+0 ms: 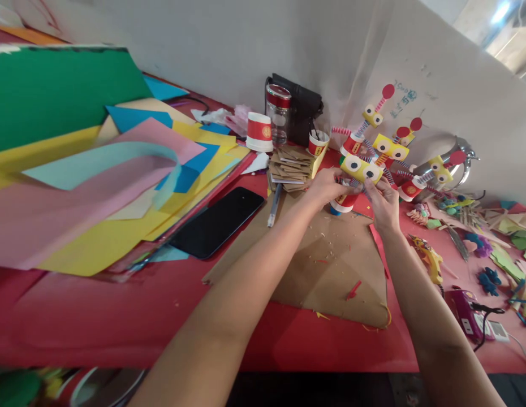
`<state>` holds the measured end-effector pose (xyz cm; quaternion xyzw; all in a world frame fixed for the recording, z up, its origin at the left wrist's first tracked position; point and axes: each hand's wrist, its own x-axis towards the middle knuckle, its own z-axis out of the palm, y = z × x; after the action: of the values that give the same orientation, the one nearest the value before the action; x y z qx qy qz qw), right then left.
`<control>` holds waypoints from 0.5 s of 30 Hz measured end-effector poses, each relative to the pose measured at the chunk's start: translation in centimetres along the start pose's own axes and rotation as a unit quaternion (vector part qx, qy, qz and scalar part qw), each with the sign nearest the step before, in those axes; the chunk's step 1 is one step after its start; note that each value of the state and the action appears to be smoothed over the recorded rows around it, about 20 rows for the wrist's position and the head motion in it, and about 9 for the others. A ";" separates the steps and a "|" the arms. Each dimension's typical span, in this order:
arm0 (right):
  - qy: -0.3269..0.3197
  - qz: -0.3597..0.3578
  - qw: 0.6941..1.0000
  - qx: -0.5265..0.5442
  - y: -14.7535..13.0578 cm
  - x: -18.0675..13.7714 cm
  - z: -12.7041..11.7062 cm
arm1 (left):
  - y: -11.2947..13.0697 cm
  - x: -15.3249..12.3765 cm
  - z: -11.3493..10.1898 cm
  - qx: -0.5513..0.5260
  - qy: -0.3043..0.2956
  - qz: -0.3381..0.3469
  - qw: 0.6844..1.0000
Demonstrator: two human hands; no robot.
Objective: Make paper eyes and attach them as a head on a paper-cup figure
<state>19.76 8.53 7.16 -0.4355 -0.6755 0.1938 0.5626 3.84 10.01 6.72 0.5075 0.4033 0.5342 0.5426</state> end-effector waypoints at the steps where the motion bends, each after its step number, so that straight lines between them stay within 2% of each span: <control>1: 0.001 0.003 1.000 0.005 0.2 -0.1 0.0 | 0.0 0.0 0.0 -0.018 -0.007 -0.004 1.000; 9: -0.008 0.001 1.000 0.022 1.1 -0.2 -0.1 | -0.1 0.0 -0.1 -0.073 -0.044 -0.007 0.996; 15: -0.007 -0.008 1.000 0.010 1.2 -0.1 -0.1 | -0.2 0.0 -0.1 -0.081 -0.042 0.009 0.996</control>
<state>20.34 9.05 6.21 -0.4229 -0.6811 0.1987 0.5638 3.82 10.05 6.51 0.4880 0.3308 0.5482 0.5932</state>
